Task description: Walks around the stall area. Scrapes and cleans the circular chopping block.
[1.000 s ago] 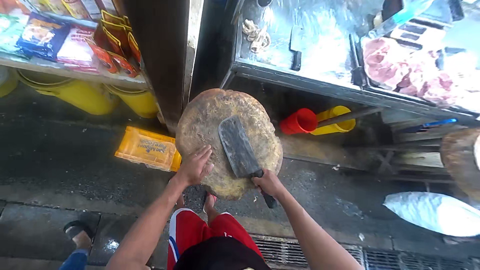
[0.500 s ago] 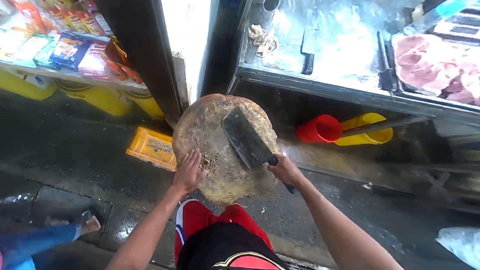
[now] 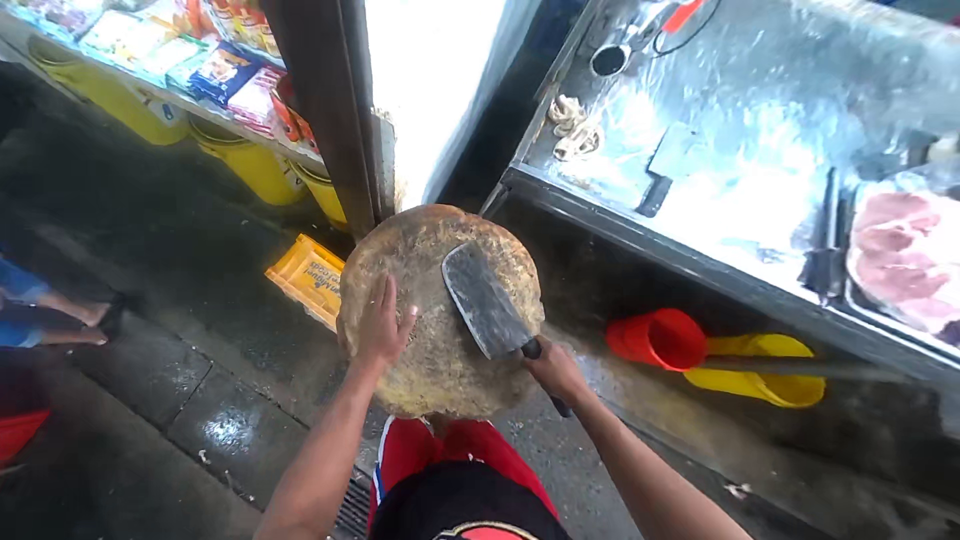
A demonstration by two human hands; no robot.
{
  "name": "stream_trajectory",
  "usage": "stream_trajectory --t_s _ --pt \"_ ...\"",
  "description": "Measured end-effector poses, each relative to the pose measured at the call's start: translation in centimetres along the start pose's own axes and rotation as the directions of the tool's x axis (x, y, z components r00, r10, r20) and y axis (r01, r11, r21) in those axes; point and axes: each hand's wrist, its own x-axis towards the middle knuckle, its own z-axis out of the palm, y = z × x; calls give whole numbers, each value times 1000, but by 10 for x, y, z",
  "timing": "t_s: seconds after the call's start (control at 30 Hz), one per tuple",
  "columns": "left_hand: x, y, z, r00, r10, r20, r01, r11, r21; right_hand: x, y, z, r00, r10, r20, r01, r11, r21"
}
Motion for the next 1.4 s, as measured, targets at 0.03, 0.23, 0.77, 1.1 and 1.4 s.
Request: stream_trajectory --t_s 0.03,0.23,0.77,1.1,1.4 --pt "16 18 2 998 56 5 -56 998 -20 -3 -8 -7 998 10 -69 -15 997 -71" --pt "98 94 62 932 324 161 -335 941 45 14 -44 -46 993 -105 -48 82 935 -346" --pt "157 34 93 989 -5 -148 44 965 260 122 -115 -92 885 -269 380 458 649 -607" --pt "117 30 100 919 -190 -346 295 913 281 143 -138 -90 789 -295 539 613 441 -655" --pt "132 19 90 921 -104 -375 219 935 279 145 -151 -86 820 -321 474 573 470 -672"
